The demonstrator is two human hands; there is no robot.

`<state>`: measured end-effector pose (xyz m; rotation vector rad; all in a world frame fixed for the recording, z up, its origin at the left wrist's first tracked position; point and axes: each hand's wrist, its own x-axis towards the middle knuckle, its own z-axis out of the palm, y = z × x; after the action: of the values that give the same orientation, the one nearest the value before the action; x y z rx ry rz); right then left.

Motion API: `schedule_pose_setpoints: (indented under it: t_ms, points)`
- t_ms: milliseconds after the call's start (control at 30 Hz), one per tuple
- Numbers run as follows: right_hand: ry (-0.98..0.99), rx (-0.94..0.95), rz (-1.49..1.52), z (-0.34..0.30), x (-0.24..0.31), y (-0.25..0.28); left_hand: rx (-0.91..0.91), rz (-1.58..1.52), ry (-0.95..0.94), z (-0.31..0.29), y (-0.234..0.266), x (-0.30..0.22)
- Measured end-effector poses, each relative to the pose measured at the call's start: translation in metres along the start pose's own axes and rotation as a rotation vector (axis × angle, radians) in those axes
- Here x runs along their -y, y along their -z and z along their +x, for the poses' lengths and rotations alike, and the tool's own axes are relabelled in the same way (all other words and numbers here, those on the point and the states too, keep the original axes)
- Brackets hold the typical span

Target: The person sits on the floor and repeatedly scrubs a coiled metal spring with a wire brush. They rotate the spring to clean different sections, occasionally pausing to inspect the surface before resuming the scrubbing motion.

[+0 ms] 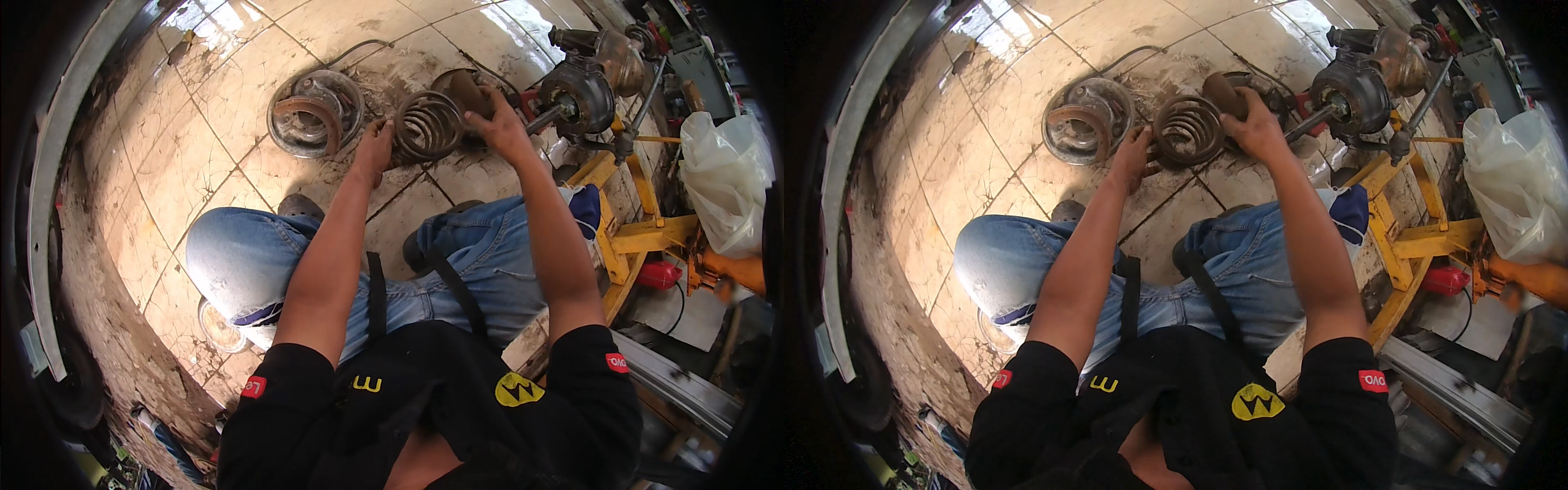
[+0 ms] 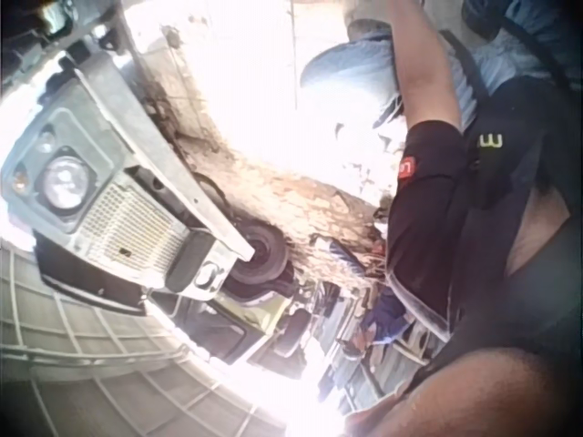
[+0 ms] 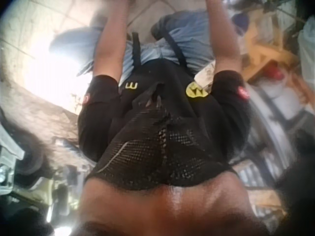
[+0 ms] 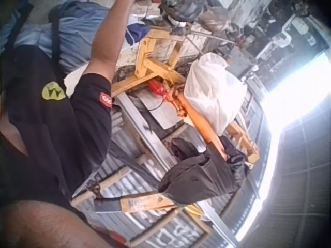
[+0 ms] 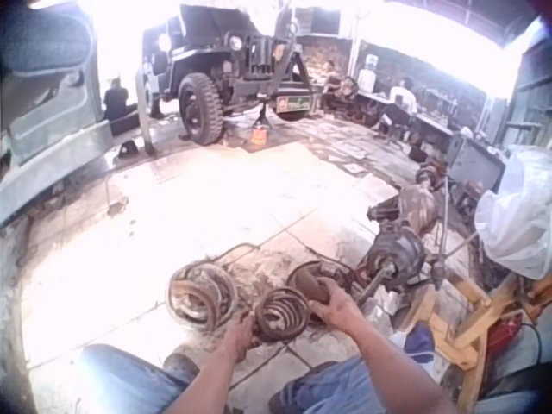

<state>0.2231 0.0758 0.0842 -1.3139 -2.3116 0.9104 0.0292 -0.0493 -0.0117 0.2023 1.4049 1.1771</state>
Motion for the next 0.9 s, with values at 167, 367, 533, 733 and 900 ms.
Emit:
schedule_pose_setpoints:
  t_ms: [167, 367, 533, 733, 900]
  points:
    - [0.009, 0.183, -0.032, -0.013, -0.007, -0.025, -0.050, 0.032, 0.105, 0.023, 0.005, 0.020]
    - [0.020, 0.083, -0.191, 0.000, 0.001, -0.044, 0.107, -0.199, -0.025, -0.001, -0.001, 0.013]
    - [0.212, 0.032, -0.304, 0.009, -0.004, -0.065, 0.237, -0.232, 0.035, -0.012, -0.003, 0.010]
    - [0.255, -0.088, -0.347, 0.002, -0.002, -0.085, 0.296, -0.306, 0.000, 0.006, 0.001, 0.025]
    - [0.194, -0.106, -0.441, 0.002, 0.014, -0.074, 0.310, -0.305, -0.009, 0.007, 0.001, 0.025]
